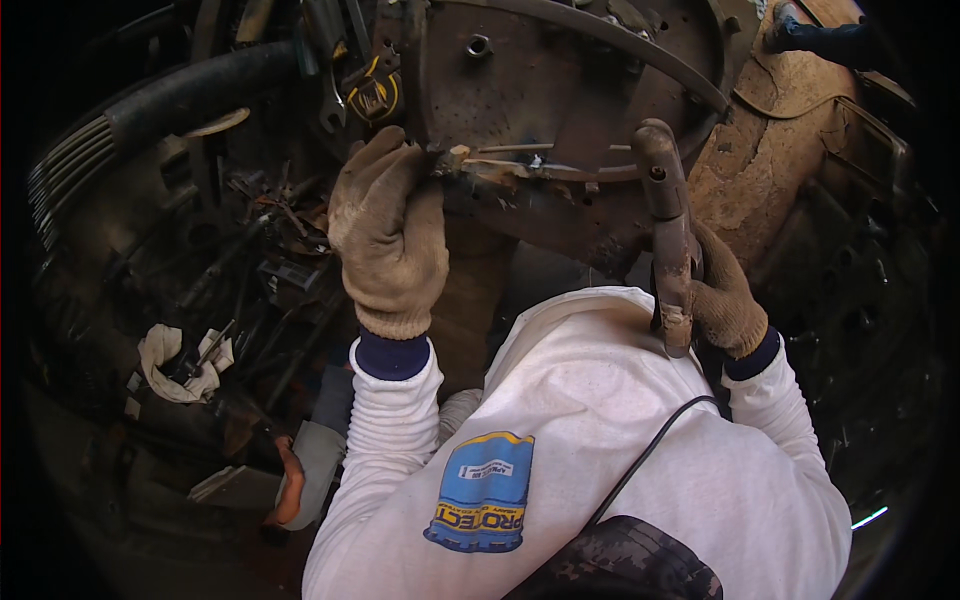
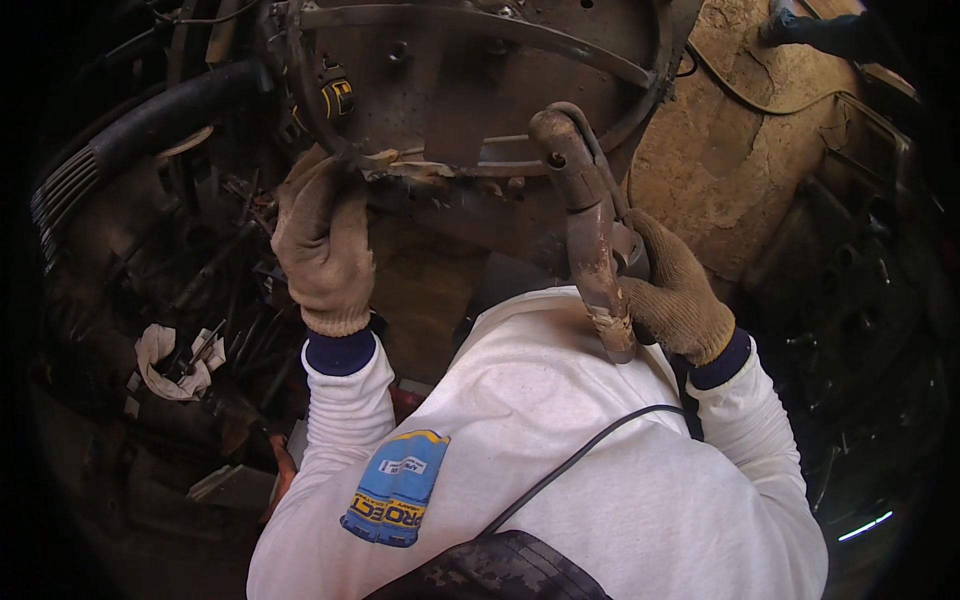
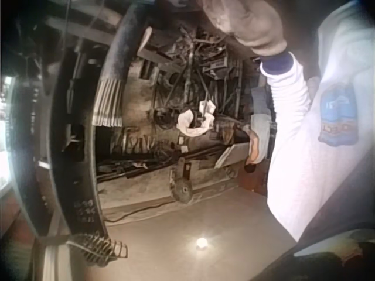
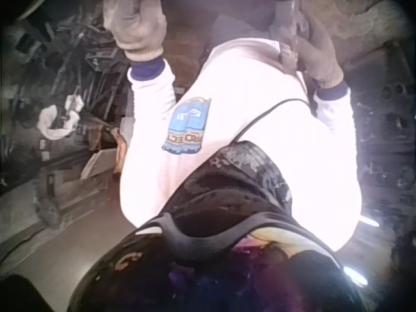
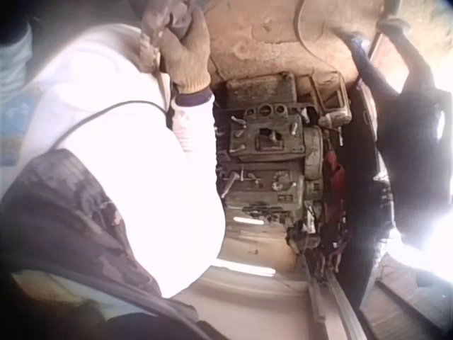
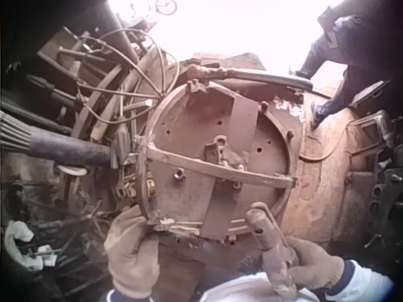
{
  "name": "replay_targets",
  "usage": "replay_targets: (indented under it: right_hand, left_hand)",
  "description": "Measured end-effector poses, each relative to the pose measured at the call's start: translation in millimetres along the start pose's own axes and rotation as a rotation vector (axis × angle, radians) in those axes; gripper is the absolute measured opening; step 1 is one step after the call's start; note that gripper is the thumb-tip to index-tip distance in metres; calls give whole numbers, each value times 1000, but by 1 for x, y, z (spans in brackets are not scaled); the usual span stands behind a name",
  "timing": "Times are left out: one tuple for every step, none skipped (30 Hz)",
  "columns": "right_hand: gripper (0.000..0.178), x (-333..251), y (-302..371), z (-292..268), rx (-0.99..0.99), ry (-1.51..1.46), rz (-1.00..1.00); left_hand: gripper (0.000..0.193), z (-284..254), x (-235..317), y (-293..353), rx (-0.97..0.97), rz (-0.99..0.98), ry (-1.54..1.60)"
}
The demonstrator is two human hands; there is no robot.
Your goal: The person welds metal components together to assemble a circular frame and a wire cage structure. They use a welding torch to join segments, use a tape measure to check dimensions, and use a hammer to adjust parts into place before handling a wire mesh cage.
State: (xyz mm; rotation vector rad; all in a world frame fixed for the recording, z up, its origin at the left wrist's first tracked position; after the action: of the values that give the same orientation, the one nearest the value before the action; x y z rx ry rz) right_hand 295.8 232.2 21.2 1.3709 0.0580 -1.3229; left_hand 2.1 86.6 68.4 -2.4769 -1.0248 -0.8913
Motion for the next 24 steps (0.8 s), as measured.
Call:
replay_targets:
  right_hand:
    - [87, -3, -1, 1, -13, 2, -13]
    - [86, -6, -2, 2, -25, 3, -25]
    - [86, -7, -3, 3, -39, 5, -36]
    - [86, -6, -3, 3, -42, -9, -29]
    - [87, -4, -2, 2, -46, -23, -22]
    - [87, -4, -1, 1, -47, -38, -16]
    - [88, -4, -1, 1, -51, -11, -18]
    - [88, -4, -1, 0, -55, 17, -20]
    - [89, -5, -1, 0, -60, 43, -24]
    - [89, -3, -1, -2, -56, 54, -33]
    - [89, 1, 0, -4, -53, 66, -43]
    - [90, 4, -1, -5, -51, 79, -51]
    - [92, 7, -1, -5, -46, 94, -46]
    - [94, 9, -1, -6, -41, 111, -39]
    - [96, 11, -1, -7, -34, 127, -36]
    - [96, 8, -2, -5, -47, 85, -24]
    - [96, 1, -4, 0, -59, 43, -12]
    - [95, -5, -5, 3, -74, 5, 3]
    - [90, -7, -4, 3, -77, -1, 1]
    - [86, -9, -4, 3, -79, -6, 0]
    - [81, -10, -3, 3, -80, -10, -2]
    - [79, -9, -2, 2, -71, 5, -29]
    - [78, -5, -1, 0, -62, 20, -57]
    - [76, -3, -1, -1, -54, 34, -88]
  left_hand:
    - [22, 0, 0, -1, -25, -32, 2]
    - [23, -1, 1, -2, -49, -62, 4]
    - [23, -1, 3, -2, -74, -96, 6]
    - [23, -3, 5, -2, -41, -204, 103]
    - [23, -2, 10, -2, -8, -313, 199]
    - [23, -3, 11, -3, 5, -336, 225]
    - [24, -3, 13, -3, 20, -360, 253]
    - [24, -5, 14, -6, 16, -301, 210]
    - [24, -6, 17, -8, 13, -240, 165]
    - [24, -7, 18, -9, 2, -249, 156]
    - [24, -7, 20, -10, -8, -258, 146]
    - [24, -8, 21, -9, -17, -269, 137]
    - [24, -8, 21, -8, -17, -286, 147]
    - [24, -9, 21, -7, -17, -304, 157]
    - [24, -8, 21, -6, -16, -320, 167]
    - [24, -8, 21, -6, -20, -301, 152]
    - [24, -8, 20, -6, -24, -282, 136]
    - [24, -8, 20, -6, -23, -278, 124]
    - [24, -8, 20, -5, -21, -273, 111]
    - [24, -8, 21, -5, -18, -279, 100]
    - [24, -8, 21, -5, -19, -285, 100]
    - [24, -8, 22, -5, -21, -291, 100]
    - [24, -8, 22, -6, -28, -297, 108]
    - [24, -8, 22, -7, -34, -294, 109]
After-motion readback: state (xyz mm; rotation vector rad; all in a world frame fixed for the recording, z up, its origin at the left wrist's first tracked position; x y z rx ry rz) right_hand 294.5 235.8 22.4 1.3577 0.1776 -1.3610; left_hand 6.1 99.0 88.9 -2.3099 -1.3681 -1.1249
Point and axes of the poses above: each hand's wrist, its own y-axis away from the middle knuckle, its own z-axis out of the palm, x = y × z, the point moved 4 cm from there along -y, towards the middle knuckle, and after that the axes turned 13 degrees about -z, right-handed, at the moved point
